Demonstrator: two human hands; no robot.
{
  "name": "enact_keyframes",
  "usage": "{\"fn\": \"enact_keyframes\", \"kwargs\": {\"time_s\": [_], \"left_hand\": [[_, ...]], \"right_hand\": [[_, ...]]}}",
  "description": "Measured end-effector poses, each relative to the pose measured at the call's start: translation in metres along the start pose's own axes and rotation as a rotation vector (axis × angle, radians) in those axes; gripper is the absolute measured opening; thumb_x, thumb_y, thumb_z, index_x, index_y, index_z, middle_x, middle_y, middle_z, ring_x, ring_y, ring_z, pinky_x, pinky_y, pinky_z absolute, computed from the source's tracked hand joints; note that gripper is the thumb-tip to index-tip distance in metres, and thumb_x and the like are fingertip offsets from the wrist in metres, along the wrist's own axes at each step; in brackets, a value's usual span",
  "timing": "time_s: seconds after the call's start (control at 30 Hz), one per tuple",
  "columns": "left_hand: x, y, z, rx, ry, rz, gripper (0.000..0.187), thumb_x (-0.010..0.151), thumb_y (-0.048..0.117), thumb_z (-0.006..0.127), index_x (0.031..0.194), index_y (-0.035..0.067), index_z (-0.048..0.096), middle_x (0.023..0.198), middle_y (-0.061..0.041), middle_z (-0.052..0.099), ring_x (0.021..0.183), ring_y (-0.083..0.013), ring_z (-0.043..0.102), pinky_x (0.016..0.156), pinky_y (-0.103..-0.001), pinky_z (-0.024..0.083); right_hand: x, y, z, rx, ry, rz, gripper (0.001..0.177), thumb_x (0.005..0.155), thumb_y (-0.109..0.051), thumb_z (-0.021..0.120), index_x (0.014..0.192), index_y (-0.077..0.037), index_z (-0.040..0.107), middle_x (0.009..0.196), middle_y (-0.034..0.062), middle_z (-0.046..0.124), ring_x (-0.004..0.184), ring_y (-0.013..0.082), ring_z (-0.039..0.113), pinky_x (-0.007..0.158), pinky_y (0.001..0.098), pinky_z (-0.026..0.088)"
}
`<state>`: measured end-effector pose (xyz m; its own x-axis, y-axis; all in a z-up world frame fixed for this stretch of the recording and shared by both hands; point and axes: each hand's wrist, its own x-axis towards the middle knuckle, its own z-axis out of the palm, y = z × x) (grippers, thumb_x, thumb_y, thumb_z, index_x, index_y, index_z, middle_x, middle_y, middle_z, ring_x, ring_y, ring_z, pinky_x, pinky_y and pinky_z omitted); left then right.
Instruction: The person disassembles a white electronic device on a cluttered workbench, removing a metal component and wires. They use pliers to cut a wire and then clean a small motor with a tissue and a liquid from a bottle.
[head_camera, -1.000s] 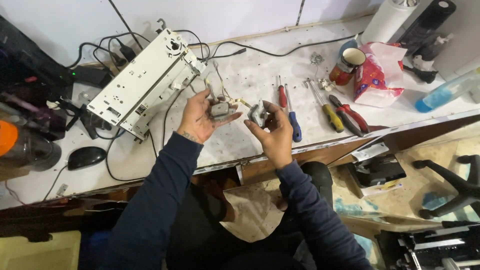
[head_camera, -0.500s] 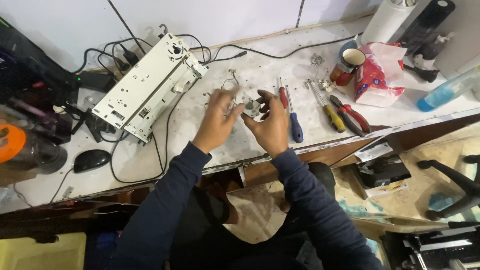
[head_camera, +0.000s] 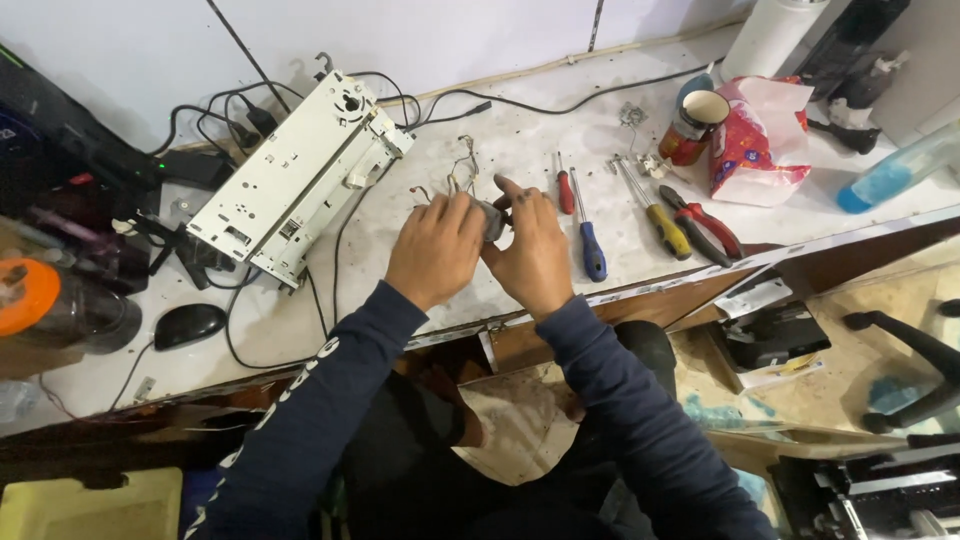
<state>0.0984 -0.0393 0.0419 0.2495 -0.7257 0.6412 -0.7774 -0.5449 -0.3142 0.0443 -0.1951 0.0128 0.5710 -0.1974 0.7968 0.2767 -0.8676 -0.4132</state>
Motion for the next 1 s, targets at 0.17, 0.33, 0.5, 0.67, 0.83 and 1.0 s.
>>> {"fn": "enact_keyframes", "kwargs": {"time_s": [0.17, 0.33, 0.5, 0.67, 0.83, 1.0], "left_hand": [[-0.003, 0.021, 0.007, -0.277, -0.062, -0.471, 0.036, 0.109, 0.033, 0.045, 0.083, 0.010, 0.054, 0.068, -0.007, 0.053, 0.064, -0.0340, 0.066, 0.055, -0.044, 0.053], [-0.003, 0.025, -0.003, -0.364, -0.039, -0.509, 0.034, 0.110, 0.031, 0.044, 0.087, 0.008, 0.052, 0.070, -0.014, 0.056, 0.071, -0.0407, 0.067, 0.057, -0.048, 0.052], [-0.003, 0.016, 0.010, -0.024, 0.027, -0.185, 0.015, 0.096, 0.022, 0.057, 0.094, 0.007, 0.056, 0.083, -0.010, 0.054, 0.076, -0.0348, 0.062, 0.063, -0.045, 0.052], [0.002, 0.020, 0.038, -0.007, 0.009, -0.207, 0.021, 0.097, 0.027, 0.057, 0.084, 0.011, 0.052, 0.077, -0.003, 0.047, 0.068, -0.0276, 0.059, 0.056, -0.040, 0.050], [0.007, 0.035, 0.056, 0.032, -0.057, -0.183, 0.024, 0.096, 0.032, 0.057, 0.081, 0.014, 0.055, 0.071, -0.002, 0.049, 0.061, -0.0239, 0.061, 0.053, -0.036, 0.050], [-0.007, 0.041, 0.095, 0.092, -0.216, -0.132, 0.024, 0.104, 0.029, 0.056, 0.086, 0.013, 0.060, 0.077, -0.005, 0.060, 0.065, -0.0224, 0.060, 0.057, -0.036, 0.049]], "right_hand": [[0.001, -0.015, 0.001, 0.009, 0.050, 0.002, 0.061, 0.075, -0.013, 0.085, 0.132, -0.009, 0.063, 0.095, -0.0004, 0.065, 0.079, 0.0159, 0.063, 0.064, 0.0294, 0.060], [-0.003, -0.012, 0.007, 0.050, 0.038, 0.029, 0.060, 0.076, -0.015, 0.085, 0.131, -0.008, 0.063, 0.093, -0.0009, 0.066, 0.077, 0.0167, 0.063, 0.061, 0.0321, 0.060], [-0.017, 0.003, 0.015, 0.207, -0.158, 0.218, 0.075, 0.070, -0.015, 0.088, 0.139, -0.008, 0.061, 0.104, 0.0077, 0.068, 0.087, 0.0276, 0.073, 0.072, 0.0413, 0.063], [-0.007, 0.058, -0.013, 0.122, -0.430, 0.317, 0.070, 0.073, -0.007, 0.082, 0.140, -0.010, 0.061, 0.112, 0.0101, 0.070, 0.101, 0.0300, 0.071, 0.088, 0.0443, 0.061], [0.029, 0.199, -0.055, -0.443, -0.200, 0.564, 0.021, 0.089, -0.032, 0.074, 0.108, -0.025, 0.076, 0.086, 0.0034, 0.070, 0.081, 0.0295, 0.075, 0.067, 0.0472, 0.062], [0.076, 0.259, -0.131, -0.030, -0.023, 0.679, 0.100, 0.084, 0.025, 0.057, 0.164, -0.003, 0.004, 0.165, 0.0339, -0.013, 0.153, 0.0506, 0.031, 0.115, 0.0447, 0.055]]}}
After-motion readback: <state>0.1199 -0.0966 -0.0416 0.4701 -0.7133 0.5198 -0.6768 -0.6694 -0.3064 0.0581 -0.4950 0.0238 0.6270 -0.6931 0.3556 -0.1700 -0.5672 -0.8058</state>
